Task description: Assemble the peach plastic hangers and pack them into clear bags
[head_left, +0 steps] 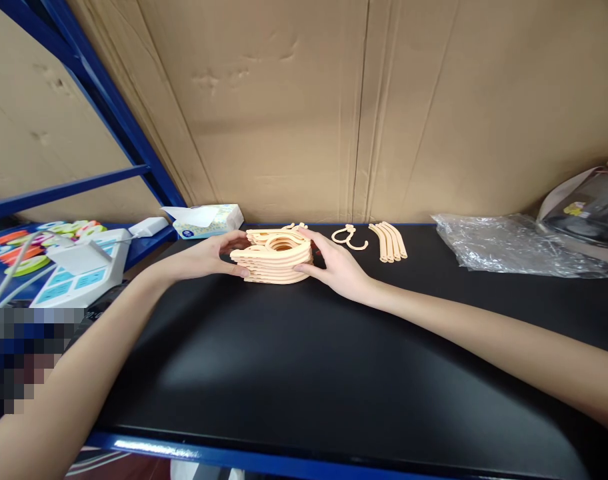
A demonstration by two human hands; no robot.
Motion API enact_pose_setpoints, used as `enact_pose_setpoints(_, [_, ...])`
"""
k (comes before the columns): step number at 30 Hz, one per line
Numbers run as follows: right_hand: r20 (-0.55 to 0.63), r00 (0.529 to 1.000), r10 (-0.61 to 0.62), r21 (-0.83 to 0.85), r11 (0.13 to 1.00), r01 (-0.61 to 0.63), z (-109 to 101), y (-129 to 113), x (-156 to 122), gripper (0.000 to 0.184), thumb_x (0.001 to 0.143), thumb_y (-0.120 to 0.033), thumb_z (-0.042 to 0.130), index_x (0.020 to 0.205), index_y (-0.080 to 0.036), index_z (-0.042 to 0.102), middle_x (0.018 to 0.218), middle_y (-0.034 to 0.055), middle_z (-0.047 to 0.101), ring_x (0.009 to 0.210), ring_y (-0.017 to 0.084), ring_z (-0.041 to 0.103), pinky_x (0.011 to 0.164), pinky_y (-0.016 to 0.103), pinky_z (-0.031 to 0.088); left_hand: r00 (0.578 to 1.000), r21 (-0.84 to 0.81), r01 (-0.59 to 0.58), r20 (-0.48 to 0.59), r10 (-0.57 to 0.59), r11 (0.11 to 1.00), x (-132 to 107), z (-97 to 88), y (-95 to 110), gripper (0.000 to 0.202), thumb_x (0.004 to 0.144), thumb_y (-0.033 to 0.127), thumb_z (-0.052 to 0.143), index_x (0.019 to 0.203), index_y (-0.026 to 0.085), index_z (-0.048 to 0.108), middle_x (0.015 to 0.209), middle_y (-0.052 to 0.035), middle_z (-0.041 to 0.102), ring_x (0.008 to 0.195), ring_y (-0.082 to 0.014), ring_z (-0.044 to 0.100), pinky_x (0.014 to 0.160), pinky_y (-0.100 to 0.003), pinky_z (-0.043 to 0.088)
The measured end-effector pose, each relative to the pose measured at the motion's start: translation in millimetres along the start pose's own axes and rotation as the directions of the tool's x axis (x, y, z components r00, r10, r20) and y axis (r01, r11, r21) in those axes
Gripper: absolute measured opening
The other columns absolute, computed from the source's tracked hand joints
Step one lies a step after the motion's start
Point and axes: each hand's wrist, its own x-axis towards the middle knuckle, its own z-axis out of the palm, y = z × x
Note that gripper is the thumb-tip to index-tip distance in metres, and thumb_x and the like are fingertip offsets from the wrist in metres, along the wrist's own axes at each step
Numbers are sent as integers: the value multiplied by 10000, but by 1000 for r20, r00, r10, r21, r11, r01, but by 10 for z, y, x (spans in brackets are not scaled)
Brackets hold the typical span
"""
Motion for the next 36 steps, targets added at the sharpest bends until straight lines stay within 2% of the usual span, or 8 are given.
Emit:
enact_pose_setpoints(8, [-7, 1000, 16, -15, 1000, -16, -17, -26, -5, 618, 897, -366, 612, 1446, -220, 368, 1476, 85, 466, 1333, 224, 457, 1091, 433, 404, 999, -38, -14, 35, 15, 999, -10, -11, -16, 798, 712, 593, 677, 1381, 235, 429, 1450, -82, 492, 1298, -297, 493, 1087, -402, 399])
enact_pose_setpoints(15, [-15, 1000, 11, -36, 999, -12, -17, -35, -6, 610, 896, -377, 611, 1441, -246, 373, 1456, 68, 490, 1347, 231, 446, 1114, 455, 376, 1000, -35, 9, 30, -8, 999, -1, -10, -20, 748, 718, 614, 673, 1324, 217, 487, 1390, -80, 548, 1273, -303, 514, 1085, -404, 404])
enact_pose_setpoints(20, [-15, 1000, 16, -41, 999, -16, -15, -27, -4, 611, 898, -383, 606, 1442, -242, 367, 1470, 78, 473, 1347, 232, 444, 1110, 456, 379, 999, -106, -42, 9, 43, 994, -13, -25, 8, 836, 694, 644, 682, 1397, 269, 428, 1432, -55, 512, 1309, -292, 484, 1087, -375, 415])
enact_pose_setpoints(28, [-11, 1000, 4, -29, 1000, -5, -22, -35, -3, 623, 900, -374, 606, 1445, -208, 355, 1462, 96, 479, 1331, 232, 455, 1096, 440, 392, 999, -205, -31, -36, 24, 978, -16, -47, 2, 753, 680, 658, 693, 1307, 282, 515, 1388, -52, 551, 1286, -297, 509, 1077, -366, 432])
enact_pose_setpoints(32, [-11, 1000, 25, -31, 999, -25, -28, -48, -4, 638, 889, -402, 614, 1450, -242, 356, 1472, 88, 469, 1349, 246, 437, 1100, 464, 382, 999, -199, -30, -23, 26, 980, -23, -36, 28, 785, 684, 639, 700, 1351, 284, 486, 1407, -51, 533, 1309, -297, 482, 1083, -371, 420])
enact_pose_setpoints(36, [-14, 999, 37, 18, 999, -37, -34, -53, -4, 611, 910, -463, 571, 1450, -264, 365, 1471, 76, 472, 1339, 246, 449, 1078, 465, 406, 999, -147, -32, 8, 34, 989, -28, -23, 84, 796, 689, 661, 682, 1361, 282, 487, 1387, -48, 551, 1265, -297, 520, 1059, -372, 444])
